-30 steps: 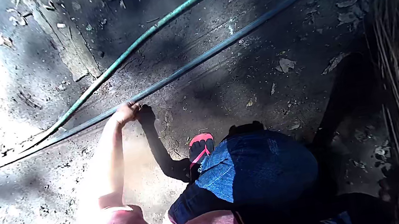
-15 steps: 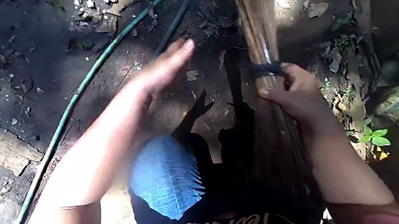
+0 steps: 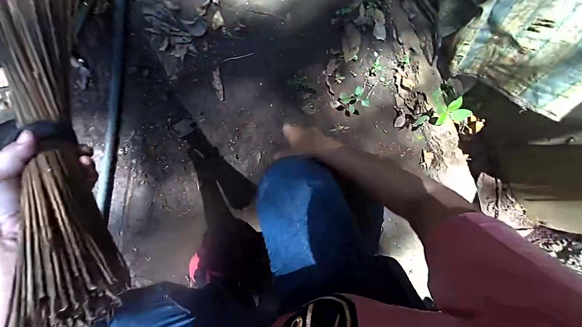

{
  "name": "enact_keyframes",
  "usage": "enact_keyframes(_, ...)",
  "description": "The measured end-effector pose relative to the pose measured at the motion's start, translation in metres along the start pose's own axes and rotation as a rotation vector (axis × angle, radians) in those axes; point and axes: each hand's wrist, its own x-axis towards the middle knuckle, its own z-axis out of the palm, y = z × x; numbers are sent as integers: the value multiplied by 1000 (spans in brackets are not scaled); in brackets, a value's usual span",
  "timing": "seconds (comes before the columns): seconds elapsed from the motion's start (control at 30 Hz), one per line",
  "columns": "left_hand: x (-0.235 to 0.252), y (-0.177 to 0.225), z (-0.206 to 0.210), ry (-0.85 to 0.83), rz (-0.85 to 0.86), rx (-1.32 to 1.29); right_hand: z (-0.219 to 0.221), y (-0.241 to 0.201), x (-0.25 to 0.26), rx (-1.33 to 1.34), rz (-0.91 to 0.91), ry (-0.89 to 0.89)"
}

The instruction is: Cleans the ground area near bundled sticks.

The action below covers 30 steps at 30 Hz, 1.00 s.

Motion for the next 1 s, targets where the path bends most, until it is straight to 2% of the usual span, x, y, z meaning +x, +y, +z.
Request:
enact_keyframes(0.07, 5, -4, 8, 15, -2, 34, 42, 2, 9, -46, 141, -75)
enact_keyframes(0.13, 3, -12, 14, 74, -26, 112, 74, 3, 25, -105, 174, -55)
enact_keyframes(0.23, -7, -19, 14, 168, -70, 238, 74, -11, 22, -191, 247, -167)
enact_keyframes(0.27, -9, -19, 8, 150, -72, 240, 71, -6, 19, -223, 212, -211)
enact_keyframes(0.37, 2, -15, -5, -16, -70, 134, 65, 44, 33, -258, 8, -348)
enact_keyframes(0.43, 4, -14, 15, -57, -51, 20, 46, 63, 43, -268, -47, -393)
enact_keyframes(0.57, 7, -16, 49, -123, -17, -167, 9, 43, 42, -318, -128, -415)
enact_keyframes(0.6, 10, -13, 50, -189, -21, -212, 6, 34, 39, -336, -136, -427)
enact_keyframes(0.67, 33, -4, 34, -470, -72, -368, 5, 23, 34, -402, -105, -430)
enact_keyframes(0.73, 56, 4, 30, -648, -99, -586, 6, 25, 24, -400, 8, -439)
enact_keyframes(0.8, 57, 17, 38, -780, -3, -631, 8, 34, 19, -340, 175, -369)
enact_keyframes(0.83, 52, 27, 43, -756, 80, -585, 10, 37, 21, -289, 254, -315)
enact_keyframes(0.93, 51, 42, 62, -464, 387, -429, 25, 35, 36, -74, 372, -134)
enact_keyframes(0.97, 55, 43, 65, -434, 457, -377, 35, 28, 40, -13, 383, -98)
enact_keyframes(1.0, 64, 42, 63, -502, 432, -462, 48, 21, 43, 34, 394, -74)
